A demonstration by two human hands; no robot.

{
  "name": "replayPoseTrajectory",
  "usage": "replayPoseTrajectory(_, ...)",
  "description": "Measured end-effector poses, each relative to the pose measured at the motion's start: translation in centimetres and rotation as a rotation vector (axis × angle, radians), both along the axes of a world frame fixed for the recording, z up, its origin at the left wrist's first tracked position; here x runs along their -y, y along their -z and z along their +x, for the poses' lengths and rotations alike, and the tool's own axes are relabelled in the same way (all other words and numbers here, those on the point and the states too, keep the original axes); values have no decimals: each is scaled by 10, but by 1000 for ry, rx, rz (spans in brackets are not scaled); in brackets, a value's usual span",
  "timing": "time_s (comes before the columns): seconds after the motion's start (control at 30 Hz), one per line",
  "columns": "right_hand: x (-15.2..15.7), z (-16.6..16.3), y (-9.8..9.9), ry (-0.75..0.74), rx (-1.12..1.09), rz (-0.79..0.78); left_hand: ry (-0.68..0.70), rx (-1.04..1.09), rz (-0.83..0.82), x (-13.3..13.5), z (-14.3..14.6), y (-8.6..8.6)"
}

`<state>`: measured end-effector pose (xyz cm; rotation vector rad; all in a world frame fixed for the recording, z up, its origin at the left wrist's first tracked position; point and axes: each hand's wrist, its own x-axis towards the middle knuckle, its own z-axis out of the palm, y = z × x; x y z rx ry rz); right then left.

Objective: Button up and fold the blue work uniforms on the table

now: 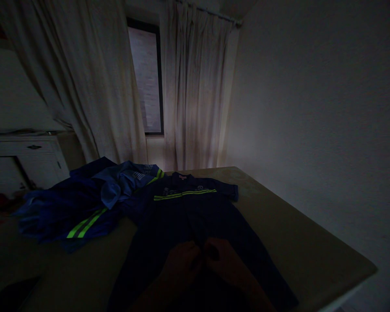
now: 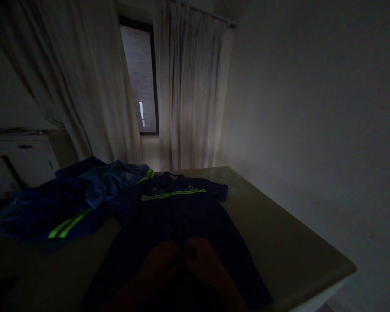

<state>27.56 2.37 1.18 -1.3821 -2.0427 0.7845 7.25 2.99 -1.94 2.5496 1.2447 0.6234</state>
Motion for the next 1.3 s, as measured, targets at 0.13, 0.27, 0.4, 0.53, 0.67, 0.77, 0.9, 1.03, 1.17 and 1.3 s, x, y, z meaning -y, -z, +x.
replayPoseTrajectory(0.13, -1, 0, 3, 74, 56, 30, 2, 29, 23, -1, 1, 1)
replayPoseTrajectory(0.27, 0, -1, 5, 120, 115, 34, 2, 46, 31, -1, 1, 4)
replayPoseTrajectory(0.4, 0, -1, 3, 74, 105, -17, -12, 23, 44, -1, 1, 2)
replayPoseTrajectory(0.53, -1, -2, -1, 117, 108, 32, 51, 44, 69, -3, 1, 0)
replayPoseTrajectory(0.67, -2, -1, 2, 87, 35, 20, 87, 70, 103, -2, -1, 2)
replayPoseTrajectory(0.77, -3, -1, 7, 70, 26, -7, 69, 77, 122, -1, -1, 4)
replayPoseTrajectory(0.9, -3, 0, 6, 94, 26, 9, 71, 73, 106, -2, 0, 5)
replayPoseTrajectory(1.03, -2, 1, 2, 96, 51, -1, 51, 73, 68, -3, 0, 6)
replayPoseTrajectory(1.17, -2, 2, 6, 43, 27, -3, 8, 80, 23, -2, 0, 6)
replayPoseTrajectory(1.3, -3, 3, 10, 19, 29, -9, 24, 82, 12, 0, 2, 7)
